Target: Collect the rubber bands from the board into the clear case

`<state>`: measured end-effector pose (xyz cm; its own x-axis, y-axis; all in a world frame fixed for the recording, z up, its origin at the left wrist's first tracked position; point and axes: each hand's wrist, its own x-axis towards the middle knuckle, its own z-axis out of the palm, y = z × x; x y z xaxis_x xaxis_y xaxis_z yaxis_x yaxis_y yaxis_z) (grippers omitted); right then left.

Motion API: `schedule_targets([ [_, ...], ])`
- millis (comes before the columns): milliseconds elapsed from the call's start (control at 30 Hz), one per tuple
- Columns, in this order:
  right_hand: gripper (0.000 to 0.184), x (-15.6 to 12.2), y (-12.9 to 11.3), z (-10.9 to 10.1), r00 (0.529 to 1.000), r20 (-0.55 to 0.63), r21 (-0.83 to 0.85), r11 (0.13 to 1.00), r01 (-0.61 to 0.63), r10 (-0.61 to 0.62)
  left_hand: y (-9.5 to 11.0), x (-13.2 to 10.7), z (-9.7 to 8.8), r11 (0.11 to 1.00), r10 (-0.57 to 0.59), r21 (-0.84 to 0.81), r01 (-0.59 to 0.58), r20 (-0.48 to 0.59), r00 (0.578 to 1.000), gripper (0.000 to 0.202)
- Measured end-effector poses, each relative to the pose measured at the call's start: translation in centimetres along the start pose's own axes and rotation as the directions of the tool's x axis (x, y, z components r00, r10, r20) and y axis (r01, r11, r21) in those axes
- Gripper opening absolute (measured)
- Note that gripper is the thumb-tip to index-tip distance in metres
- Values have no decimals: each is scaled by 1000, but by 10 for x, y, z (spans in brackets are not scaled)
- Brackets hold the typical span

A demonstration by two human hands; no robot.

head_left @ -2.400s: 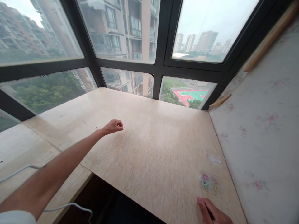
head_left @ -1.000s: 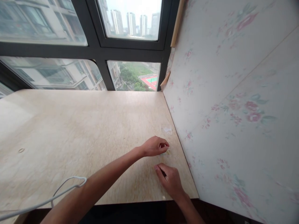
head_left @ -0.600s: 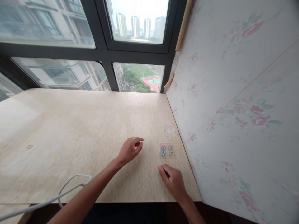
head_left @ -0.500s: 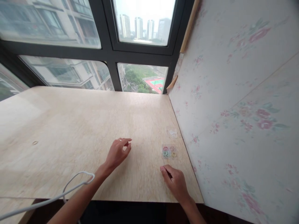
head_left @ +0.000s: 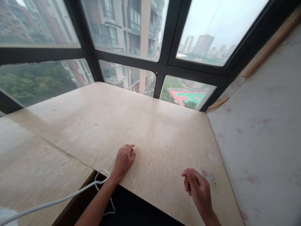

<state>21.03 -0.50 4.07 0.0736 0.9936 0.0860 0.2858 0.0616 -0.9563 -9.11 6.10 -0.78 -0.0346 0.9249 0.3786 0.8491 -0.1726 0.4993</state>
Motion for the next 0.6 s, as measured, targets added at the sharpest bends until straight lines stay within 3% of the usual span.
schedule_targets([
  [100, 44, 45, -26, 47, 990, 131, 30, 998, 51, -55, 0, -2, -1, 996, -27, -81, 29, 21, 999, 17],
  [200, 41, 94, -53, 113, 941, 327, 58, 995, 77, -92, 0, -5, -3, 989, -44, -142, 46, 23, 999, 15],
  [267, 34, 122, -71, 167, 854, 503, 66, 991, 114, -132, 0, -7, -4, 989, -32, -142, 35, 27, 999, 15],
  [333, 25, 145, -87, 224, 726, 669, 63, 985, 163, -163, 0, -8, -4, 990, -34, -139, 38, 29, 999, 16],
  [400, 16, 163, -101, 278, 628, 759, -10, 963, 271, -169, 0, -8, -4, 988, -49, -147, 53, 30, 998, 14],
  [467, 12, 176, -111, 325, 574, 806, -160, 883, 442, -142, 1, -8, -4, 986, -61, -153, 66, 35, 998, 12],
  [600, 16, 193, -118, 394, 556, 828, -276, 808, 521, -76, 1, -6, -2, 984, -94, -149, 99, 38, 995, 10],
])
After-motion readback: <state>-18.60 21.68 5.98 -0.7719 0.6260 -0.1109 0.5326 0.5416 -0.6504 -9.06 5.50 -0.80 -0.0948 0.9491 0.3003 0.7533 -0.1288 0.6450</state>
